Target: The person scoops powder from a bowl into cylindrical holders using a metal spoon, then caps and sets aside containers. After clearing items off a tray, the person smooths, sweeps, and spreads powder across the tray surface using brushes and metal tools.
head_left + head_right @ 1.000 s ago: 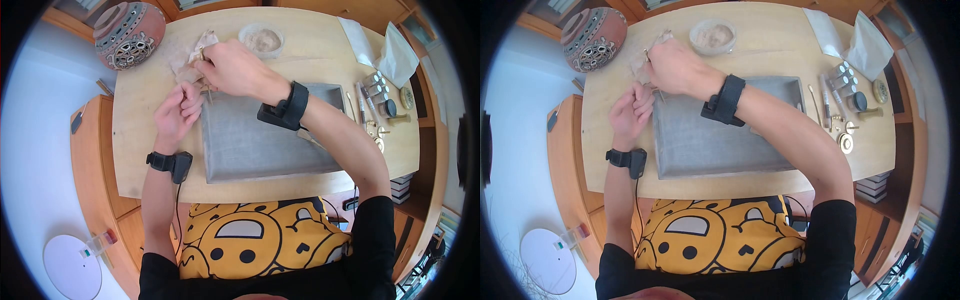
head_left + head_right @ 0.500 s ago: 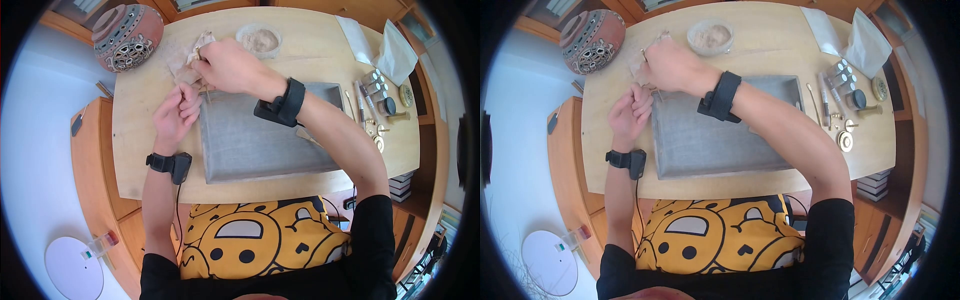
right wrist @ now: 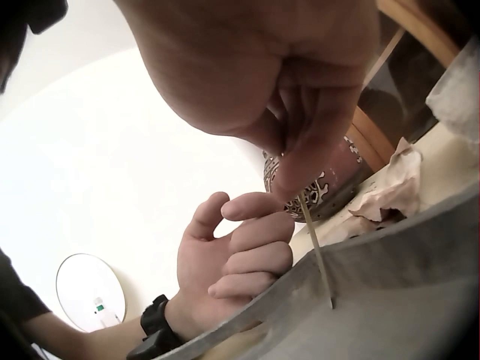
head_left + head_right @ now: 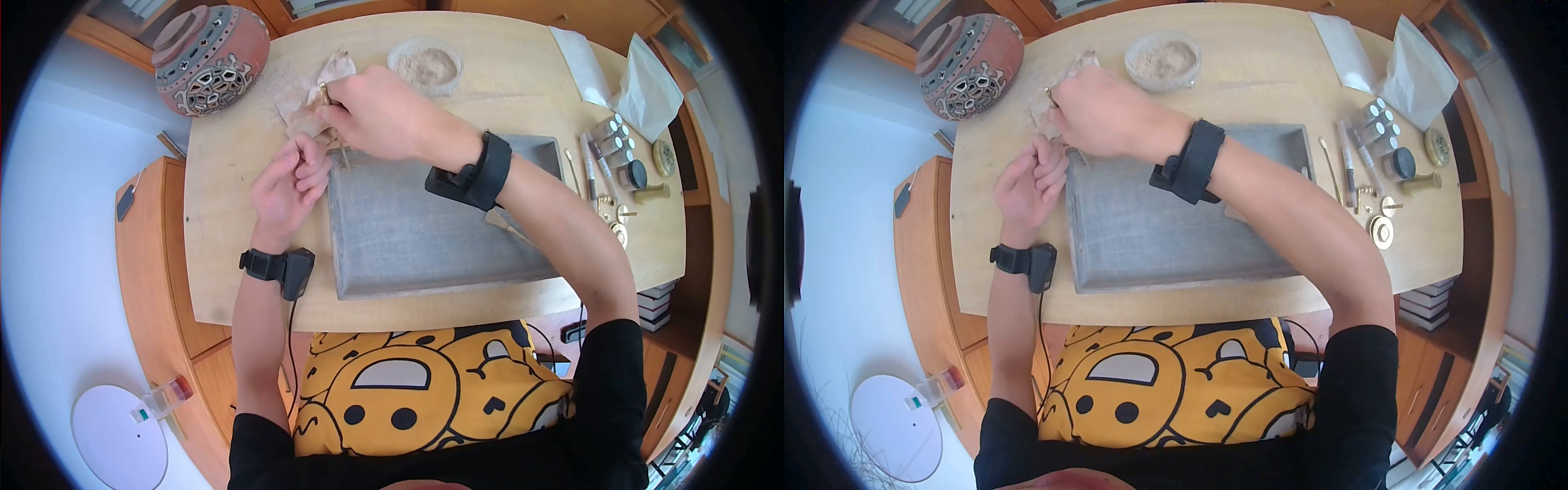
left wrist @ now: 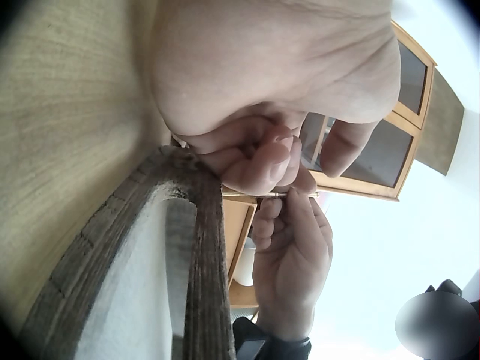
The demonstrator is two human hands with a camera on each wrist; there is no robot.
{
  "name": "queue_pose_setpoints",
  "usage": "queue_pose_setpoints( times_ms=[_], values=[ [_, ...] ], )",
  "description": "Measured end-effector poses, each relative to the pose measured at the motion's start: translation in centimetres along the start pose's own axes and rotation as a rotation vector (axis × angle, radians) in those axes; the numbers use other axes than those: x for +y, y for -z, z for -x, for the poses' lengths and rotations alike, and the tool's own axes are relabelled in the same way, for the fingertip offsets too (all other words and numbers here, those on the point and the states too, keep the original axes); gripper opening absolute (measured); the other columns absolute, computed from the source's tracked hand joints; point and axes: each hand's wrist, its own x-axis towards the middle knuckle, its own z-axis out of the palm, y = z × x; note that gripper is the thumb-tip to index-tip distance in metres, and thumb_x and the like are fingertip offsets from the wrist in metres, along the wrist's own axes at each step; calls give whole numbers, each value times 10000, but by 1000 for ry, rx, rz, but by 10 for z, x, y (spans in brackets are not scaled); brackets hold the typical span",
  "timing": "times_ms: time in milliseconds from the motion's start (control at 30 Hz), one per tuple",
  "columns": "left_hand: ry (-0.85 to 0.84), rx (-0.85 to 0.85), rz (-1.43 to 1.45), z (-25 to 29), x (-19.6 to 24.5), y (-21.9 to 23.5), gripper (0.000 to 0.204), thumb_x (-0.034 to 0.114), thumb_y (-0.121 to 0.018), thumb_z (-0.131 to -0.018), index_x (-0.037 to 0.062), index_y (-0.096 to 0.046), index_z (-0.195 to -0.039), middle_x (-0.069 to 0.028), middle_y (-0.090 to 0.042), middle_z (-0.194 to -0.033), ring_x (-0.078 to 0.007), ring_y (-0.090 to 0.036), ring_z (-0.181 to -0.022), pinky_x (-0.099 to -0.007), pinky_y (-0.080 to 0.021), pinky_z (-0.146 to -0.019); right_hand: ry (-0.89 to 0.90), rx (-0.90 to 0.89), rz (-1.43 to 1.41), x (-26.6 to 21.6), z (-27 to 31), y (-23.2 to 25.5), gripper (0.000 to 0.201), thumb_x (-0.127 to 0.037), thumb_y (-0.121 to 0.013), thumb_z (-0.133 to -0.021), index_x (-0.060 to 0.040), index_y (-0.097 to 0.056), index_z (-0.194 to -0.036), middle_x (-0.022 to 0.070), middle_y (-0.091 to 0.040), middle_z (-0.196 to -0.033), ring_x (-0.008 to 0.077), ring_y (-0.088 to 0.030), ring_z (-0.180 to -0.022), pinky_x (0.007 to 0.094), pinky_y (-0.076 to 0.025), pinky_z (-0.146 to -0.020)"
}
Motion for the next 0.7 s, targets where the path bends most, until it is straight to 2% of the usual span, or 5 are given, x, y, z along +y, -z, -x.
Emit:
queue_pose_setpoints(
  times_ms=[133,333,533,633,700],
  values=[
    [0,-6,4,0,1,2,241,269,-526,-942,51,-453,-872,28,-323,-731,-61,-321,-599,-194,-279,-460,-68,-104,-131,-5,2,3,279,-180,-590,-909,54,-645,-766,242,-627,-687,406,-642,-684,458,-525,-648],
    [10,-22,15,0,1,1,239,266,-522,-945,50,-450,-874,30,-318,-724,-62,-323,-602,-193,-283,-467,-39,19,-1,1,-1,-6,324,-187,-564,-935,45,-631,-719,175,-636,-611,376,-651,-623,452,-526,-634],
    [-3,13,-8,1,2,-4,225,252,-514,-948,46,-455,-878,37,-327,-716,-57,-334,-609,-192,-284,-471,-62,-26,-208,-3,19,21,376,-252,-586,-955,29,-629,-709,133,-618,-568,256,-627,-513,362,-497,-542],
    [3,47,21,2,2,-7,216,242,-505,-952,45,-458,-874,41,-330,-714,-52,-334,-607,-192,-283,-472,-99,-214,-174,-2,43,42,326,-232,-613,-948,37,-648,-767,110,-623,-591,168,-593,-499,305,-473,-520],
    [-5,47,20,2,2,-6,212,238,-503,-953,47,-459,-872,42,-325,-715,-51,-330,-604,-192,-283,-471,-360,-264,-411,-1,60,52,222,-158,-620,-939,49,-660,-870,97,-643,-655,129,-575,-540,294,-474,-535]
  ],
)
